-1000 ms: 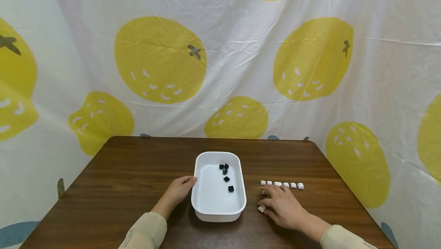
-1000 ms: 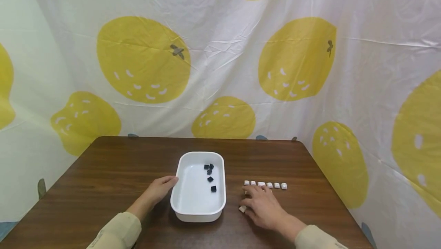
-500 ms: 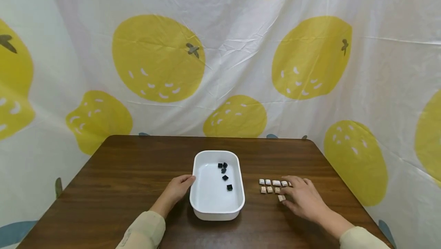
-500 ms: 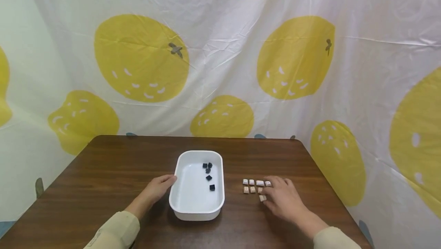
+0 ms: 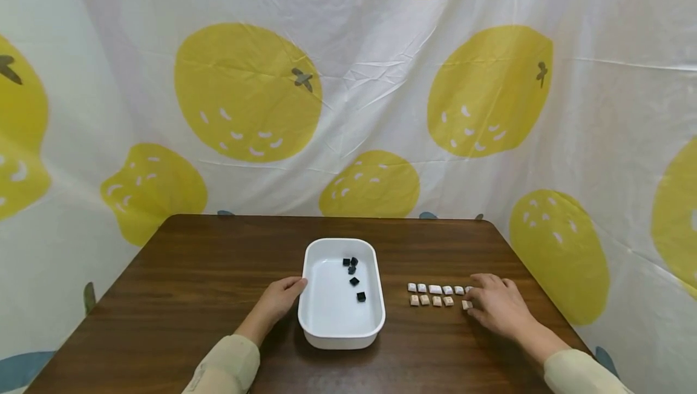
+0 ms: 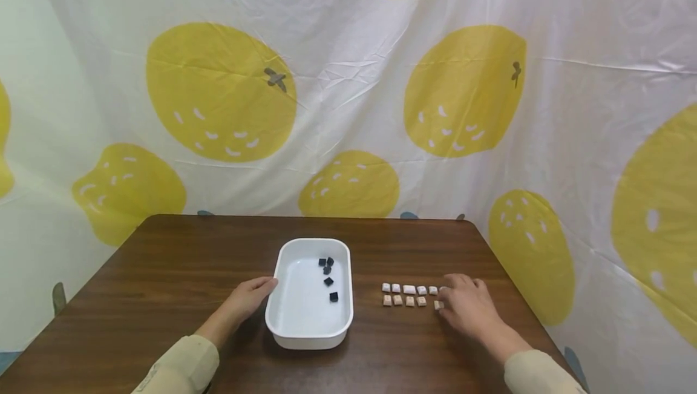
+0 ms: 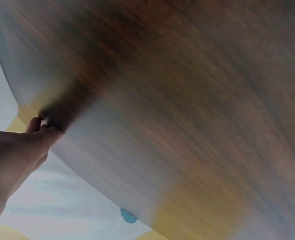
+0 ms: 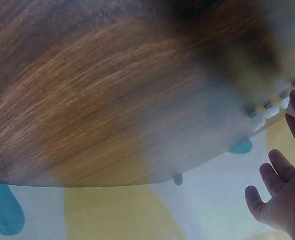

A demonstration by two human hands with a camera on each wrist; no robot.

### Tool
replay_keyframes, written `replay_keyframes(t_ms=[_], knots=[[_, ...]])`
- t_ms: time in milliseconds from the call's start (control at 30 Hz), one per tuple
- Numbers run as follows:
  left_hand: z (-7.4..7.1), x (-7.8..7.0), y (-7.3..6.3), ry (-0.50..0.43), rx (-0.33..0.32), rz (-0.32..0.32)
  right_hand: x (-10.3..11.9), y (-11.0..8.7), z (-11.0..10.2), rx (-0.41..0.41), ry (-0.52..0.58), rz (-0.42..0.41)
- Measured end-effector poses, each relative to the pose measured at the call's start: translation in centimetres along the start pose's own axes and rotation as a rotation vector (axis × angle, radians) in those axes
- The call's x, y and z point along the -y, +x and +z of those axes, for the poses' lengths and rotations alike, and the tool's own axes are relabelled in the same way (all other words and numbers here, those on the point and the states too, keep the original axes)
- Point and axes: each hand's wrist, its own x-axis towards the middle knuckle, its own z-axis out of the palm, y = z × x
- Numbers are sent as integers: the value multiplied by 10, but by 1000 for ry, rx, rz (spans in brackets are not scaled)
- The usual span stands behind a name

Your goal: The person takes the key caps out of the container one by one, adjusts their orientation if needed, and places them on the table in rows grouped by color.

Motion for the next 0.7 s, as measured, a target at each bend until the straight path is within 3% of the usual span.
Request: replay_keyframes(t_ms=[267, 700], knots=[[-2, 0, -2, -1, -2, 0, -7, 8, 10, 25, 12, 28], [-1, -1, -2, 11, 1, -1, 1, 13, 10, 82, -8, 32]])
